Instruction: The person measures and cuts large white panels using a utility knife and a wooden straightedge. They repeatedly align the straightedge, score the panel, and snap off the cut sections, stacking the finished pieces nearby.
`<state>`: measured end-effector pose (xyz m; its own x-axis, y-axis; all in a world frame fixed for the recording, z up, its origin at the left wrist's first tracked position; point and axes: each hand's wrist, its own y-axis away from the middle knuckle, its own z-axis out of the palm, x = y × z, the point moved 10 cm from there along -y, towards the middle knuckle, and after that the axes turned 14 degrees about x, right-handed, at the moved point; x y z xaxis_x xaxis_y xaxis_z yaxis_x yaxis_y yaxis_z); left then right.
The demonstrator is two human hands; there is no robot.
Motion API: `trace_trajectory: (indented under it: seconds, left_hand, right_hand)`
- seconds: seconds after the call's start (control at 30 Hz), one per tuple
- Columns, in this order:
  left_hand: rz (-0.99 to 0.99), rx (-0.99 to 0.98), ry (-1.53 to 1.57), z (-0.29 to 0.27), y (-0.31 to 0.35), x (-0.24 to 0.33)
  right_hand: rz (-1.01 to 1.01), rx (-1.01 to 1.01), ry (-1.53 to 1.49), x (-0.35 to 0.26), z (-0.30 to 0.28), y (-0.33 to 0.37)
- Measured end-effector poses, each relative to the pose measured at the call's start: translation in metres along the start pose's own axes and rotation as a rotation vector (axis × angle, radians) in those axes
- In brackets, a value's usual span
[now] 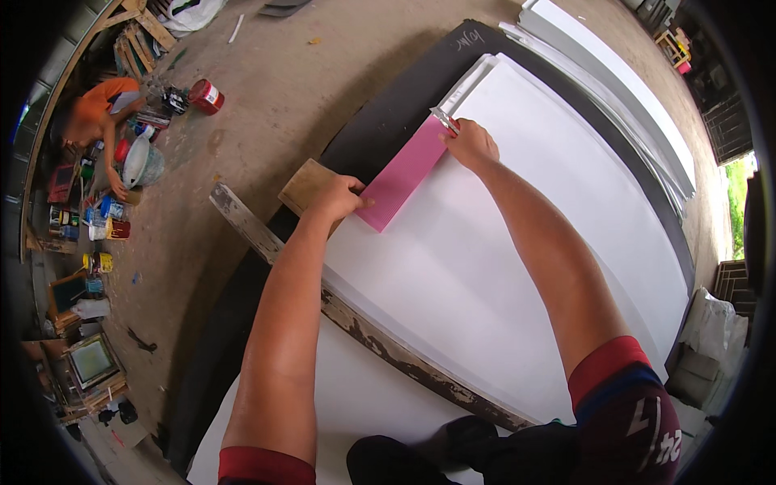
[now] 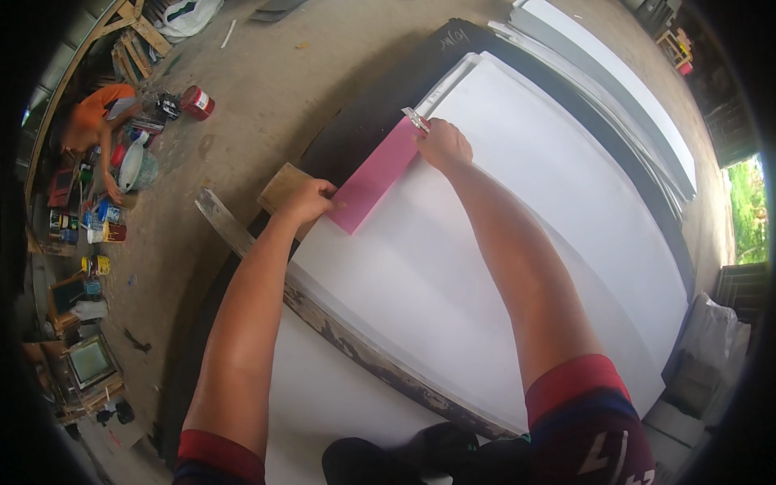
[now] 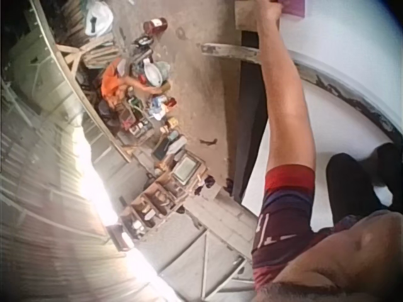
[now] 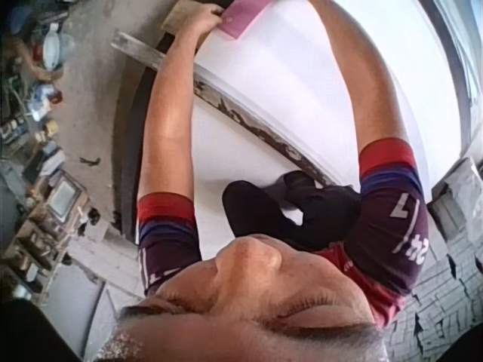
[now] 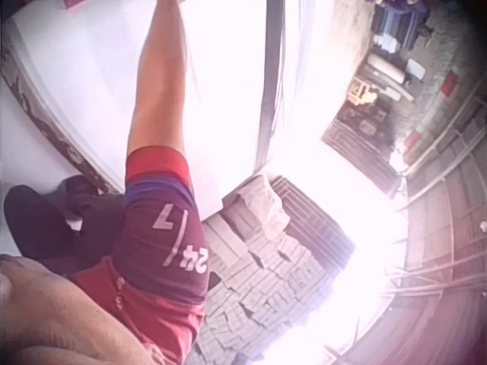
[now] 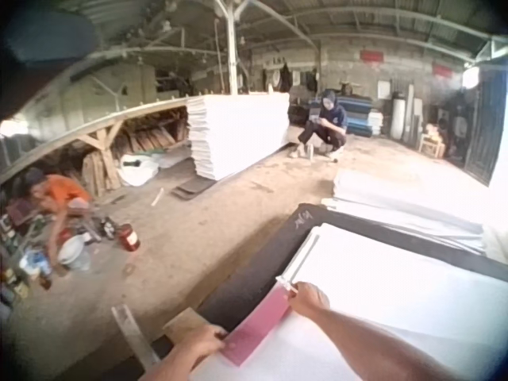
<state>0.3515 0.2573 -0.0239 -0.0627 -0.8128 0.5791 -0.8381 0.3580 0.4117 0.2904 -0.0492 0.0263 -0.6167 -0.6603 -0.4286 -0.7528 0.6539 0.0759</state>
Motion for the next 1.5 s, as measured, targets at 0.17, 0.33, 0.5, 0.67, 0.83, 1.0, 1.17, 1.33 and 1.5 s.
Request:
trace_trajectory:
  seconds: [0.17, 0.33, 0.5, 0.67, 0.83, 1.0, 1.17, 1.33, 1.5]
  left_hand:
    - [0.025, -0.071, -0.062, 0.007, -0.009, 0.0]
    - [0.005, -0.144, -0.085, 0.012, -0.012, -0.001]
    - [-0.017, -0.147, -0.014, 0.016, -0.017, -0.007]
    - [0.015, -0.092, -0.115, 0.012, -0.022, -0.006]
    - [0.023, -0.11, -0.092, 0.01, -0.016, -0.003]
    - [0.018, -0.08, -0.12, 0.008, -0.015, -0.001]
    - [0.016, -0.071, -0.128, 0.009, -0.019, -0.003]
    - [0.005, -0.105, -0.136, 0.011, -0.019, -0.003]
    - [0.046, -0.064, -0.285, 0.0, -0.009, 0.01]
  right_hand:
    - [-0.028, 0.111, -0.115, 0.001, -0.012, 0.029]
    - [-0.323, -0.049, -0.339, -0.015, 0.004, 0.136]
    - [-0.504, -0.252, -0.276, -0.05, 0.031, 0.234]
    - [-0.659, -0.206, -0.101, -0.091, 0.048, 0.242]
    - [-0.662, -0.221, 0.001, -0.108, 0.066, 0.234]
    - [-0.662, -0.243, 0.078, -0.114, 0.067, 0.236]
    - [-0.64, -0.256, 0.157, -0.129, 0.07, 0.24]
    - [-0.638, -0.31, 0.171, -0.143, 0.072, 0.236]
    - [-0.625, -0.329, 0.171, -0.139, 0.066, 0.239]
